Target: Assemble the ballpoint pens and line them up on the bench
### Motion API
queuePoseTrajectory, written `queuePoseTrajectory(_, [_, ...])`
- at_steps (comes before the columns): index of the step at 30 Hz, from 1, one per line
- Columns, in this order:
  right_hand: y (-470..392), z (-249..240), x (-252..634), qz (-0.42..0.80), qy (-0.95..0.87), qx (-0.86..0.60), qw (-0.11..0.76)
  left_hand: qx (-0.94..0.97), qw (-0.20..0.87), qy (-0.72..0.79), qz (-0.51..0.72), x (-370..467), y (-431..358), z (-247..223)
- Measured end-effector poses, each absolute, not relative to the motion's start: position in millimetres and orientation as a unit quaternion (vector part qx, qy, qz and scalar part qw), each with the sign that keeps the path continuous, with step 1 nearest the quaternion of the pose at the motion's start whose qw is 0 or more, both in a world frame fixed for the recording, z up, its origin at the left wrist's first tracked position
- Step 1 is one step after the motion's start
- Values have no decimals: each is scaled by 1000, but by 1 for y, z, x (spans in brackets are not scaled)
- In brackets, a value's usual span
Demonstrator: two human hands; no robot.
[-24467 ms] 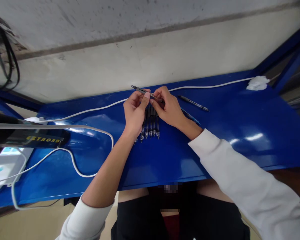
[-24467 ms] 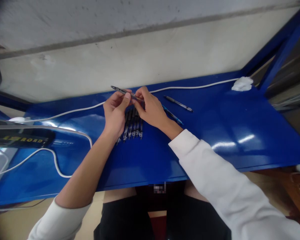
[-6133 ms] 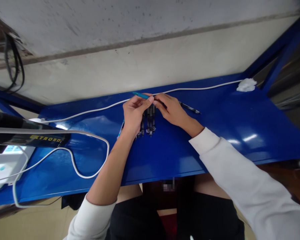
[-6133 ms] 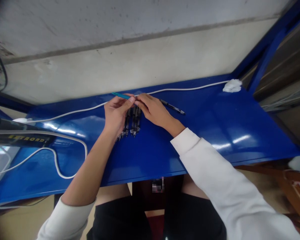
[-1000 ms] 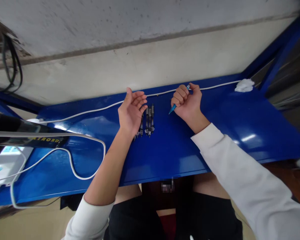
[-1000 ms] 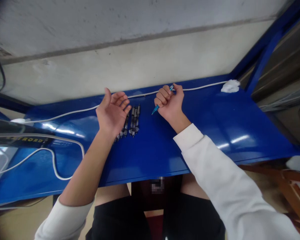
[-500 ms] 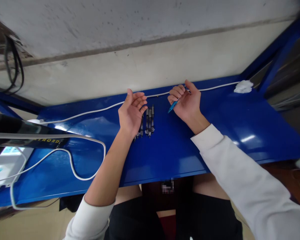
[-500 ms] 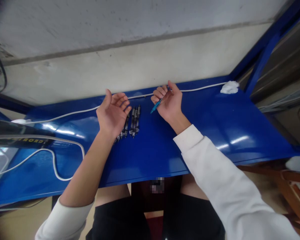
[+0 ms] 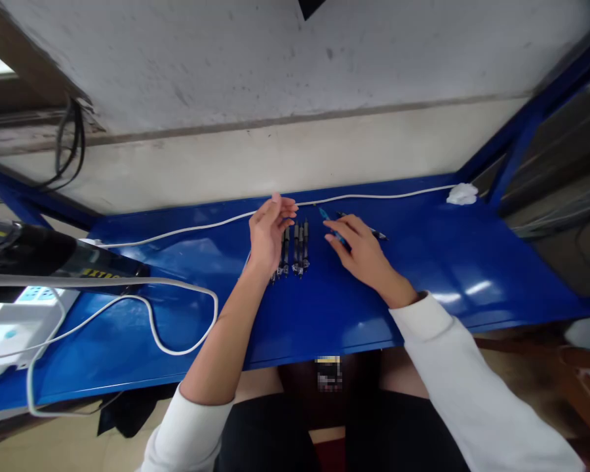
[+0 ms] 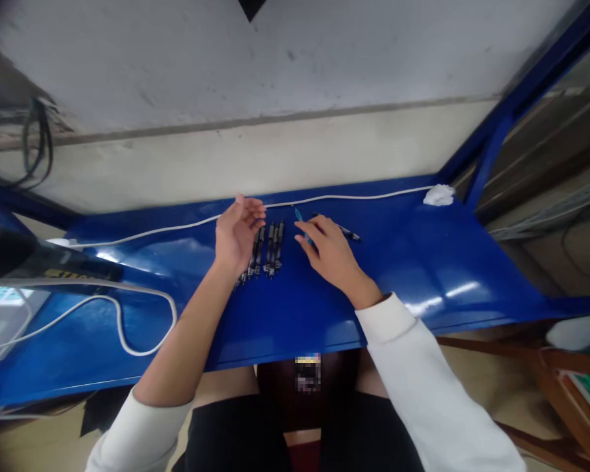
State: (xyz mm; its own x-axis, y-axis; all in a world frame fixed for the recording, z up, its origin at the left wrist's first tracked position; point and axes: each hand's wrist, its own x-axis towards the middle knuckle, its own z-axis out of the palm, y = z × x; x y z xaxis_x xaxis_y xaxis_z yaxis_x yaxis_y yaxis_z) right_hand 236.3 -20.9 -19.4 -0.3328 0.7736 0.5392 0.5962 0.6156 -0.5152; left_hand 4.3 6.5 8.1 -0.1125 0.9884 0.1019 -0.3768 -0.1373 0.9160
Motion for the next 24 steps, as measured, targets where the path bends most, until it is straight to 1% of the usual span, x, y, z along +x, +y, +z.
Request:
queuePoseTrajectory(3, [-42, -22, 228, 63, -858, -427, 279, 425, 520, 377, 638, 7, 4, 6])
queuePoseTrajectory(5, [-54, -20, 221, 55, -871, -422, 244, 436, 520, 372, 633, 7, 3, 5])
queuePoseTrajectory(6, [-57, -18, 221, 56, -872, -421, 242, 437, 522, 371, 632, 7, 3, 5])
queuePoseTrajectory(8, [-59, -14, 229, 56, -861, -428, 268, 432, 524, 371, 633, 7, 2, 6])
queuePoseTrajectory(10, [-51, -11, 255, 43, -832, -451, 321, 423, 526, 372, 637, 6, 3, 7])
queuePoseTrajectory(14, [-11, -13, 359, -17, -714, -565, 413, 406, 534, 365, 645, 6, 3, 9])
queuePoseTrajectory(16, [11, -16, 420, -42, -624, -650, 432, 407, 535, 360, 647, 7, 3, 9])
queuePoseTrajectory(17, [21, -18, 448, -60, -582, -690, 426, 409, 535, 358, 646, 7, 2, 9])
queuePoseTrajectory(20, [44, -24, 510, -96, -525, -775, 338, 418, 532, 362, 641, 8, 1, 8])
queuePoseTrajectory(22, [53, -27, 533, -96, -572, -763, 284, 421, 529, 370, 638, 7, 1, 7])
queuePoseTrajectory(24, [57, -28, 545, -115, -610, -739, 262, 423, 526, 377, 634, 7, 1, 7])
